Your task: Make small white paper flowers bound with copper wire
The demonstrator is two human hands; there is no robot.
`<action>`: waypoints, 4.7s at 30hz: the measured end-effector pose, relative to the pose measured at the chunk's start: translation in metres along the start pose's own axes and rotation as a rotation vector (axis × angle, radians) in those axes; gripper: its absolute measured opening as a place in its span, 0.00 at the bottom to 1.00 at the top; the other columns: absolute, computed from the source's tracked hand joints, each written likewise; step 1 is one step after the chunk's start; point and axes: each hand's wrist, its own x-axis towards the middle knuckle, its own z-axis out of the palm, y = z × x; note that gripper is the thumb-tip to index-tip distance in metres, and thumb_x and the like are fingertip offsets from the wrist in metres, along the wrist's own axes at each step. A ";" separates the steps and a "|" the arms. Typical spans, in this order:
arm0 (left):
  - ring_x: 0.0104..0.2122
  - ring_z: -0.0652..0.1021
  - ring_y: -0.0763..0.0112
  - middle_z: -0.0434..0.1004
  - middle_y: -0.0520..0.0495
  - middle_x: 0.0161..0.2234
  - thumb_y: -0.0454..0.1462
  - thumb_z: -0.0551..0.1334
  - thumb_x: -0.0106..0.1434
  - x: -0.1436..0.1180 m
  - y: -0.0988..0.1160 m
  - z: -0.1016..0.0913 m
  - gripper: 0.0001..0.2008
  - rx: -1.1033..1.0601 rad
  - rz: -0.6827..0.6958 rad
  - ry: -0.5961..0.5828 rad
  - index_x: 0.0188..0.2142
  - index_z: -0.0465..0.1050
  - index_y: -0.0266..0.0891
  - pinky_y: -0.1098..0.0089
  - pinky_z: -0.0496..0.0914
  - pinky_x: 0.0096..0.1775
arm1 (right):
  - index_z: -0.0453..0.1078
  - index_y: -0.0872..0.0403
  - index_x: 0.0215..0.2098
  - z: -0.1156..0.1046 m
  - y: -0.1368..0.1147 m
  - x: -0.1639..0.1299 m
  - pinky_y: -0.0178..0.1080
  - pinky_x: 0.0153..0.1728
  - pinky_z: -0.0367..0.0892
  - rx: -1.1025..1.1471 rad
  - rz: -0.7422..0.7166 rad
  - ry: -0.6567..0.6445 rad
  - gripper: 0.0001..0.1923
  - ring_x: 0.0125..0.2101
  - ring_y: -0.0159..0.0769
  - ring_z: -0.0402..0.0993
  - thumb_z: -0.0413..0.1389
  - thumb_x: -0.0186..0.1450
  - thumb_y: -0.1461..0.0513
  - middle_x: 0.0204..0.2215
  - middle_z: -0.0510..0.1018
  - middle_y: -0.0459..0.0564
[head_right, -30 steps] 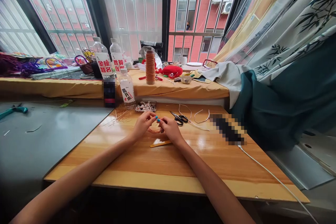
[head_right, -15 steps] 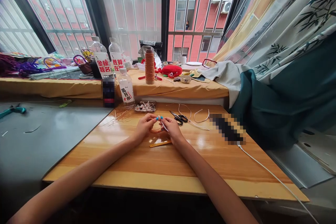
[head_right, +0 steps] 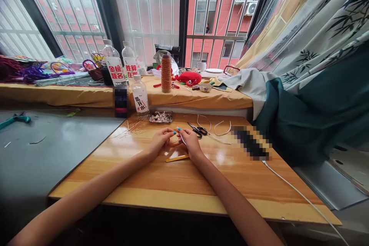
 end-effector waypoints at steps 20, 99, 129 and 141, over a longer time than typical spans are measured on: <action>0.24 0.66 0.78 0.68 0.51 0.29 0.36 0.56 0.55 -0.001 0.000 -0.004 0.06 0.546 0.454 -0.005 0.30 0.71 0.37 0.75 0.61 0.30 | 0.67 0.58 0.21 -0.001 -0.008 -0.002 0.27 0.18 0.56 0.094 0.077 -0.039 0.10 0.16 0.20 0.58 0.59 0.45 0.59 0.17 0.67 0.41; 0.12 0.57 0.85 0.62 0.57 0.16 0.44 0.63 0.44 0.010 -0.004 -0.009 0.14 -0.132 -0.067 -0.214 0.26 0.69 0.34 0.78 0.47 0.16 | 0.69 0.56 0.26 -0.004 -0.004 0.000 0.32 0.20 0.55 -0.325 -0.246 -0.019 0.14 0.21 0.28 0.59 0.54 0.50 0.53 0.21 0.68 0.45; 0.19 0.62 0.81 0.71 0.51 0.24 0.38 0.59 0.49 0.009 0.000 -0.011 0.12 0.154 0.154 -0.144 0.32 0.72 0.34 0.77 0.56 0.22 | 0.69 0.57 0.24 -0.006 -0.011 -0.002 0.32 0.20 0.52 -0.349 -0.223 -0.024 0.13 0.19 0.26 0.55 0.54 0.51 0.54 0.17 0.63 0.43; 0.18 0.60 0.82 0.69 0.52 0.24 0.36 0.57 0.50 0.009 -0.002 -0.012 0.10 0.200 0.181 -0.072 0.32 0.70 0.34 0.78 0.55 0.20 | 0.69 0.58 0.26 -0.006 -0.010 -0.001 0.31 0.20 0.54 -0.396 -0.229 0.020 0.16 0.20 0.27 0.57 0.54 0.50 0.52 0.18 0.66 0.44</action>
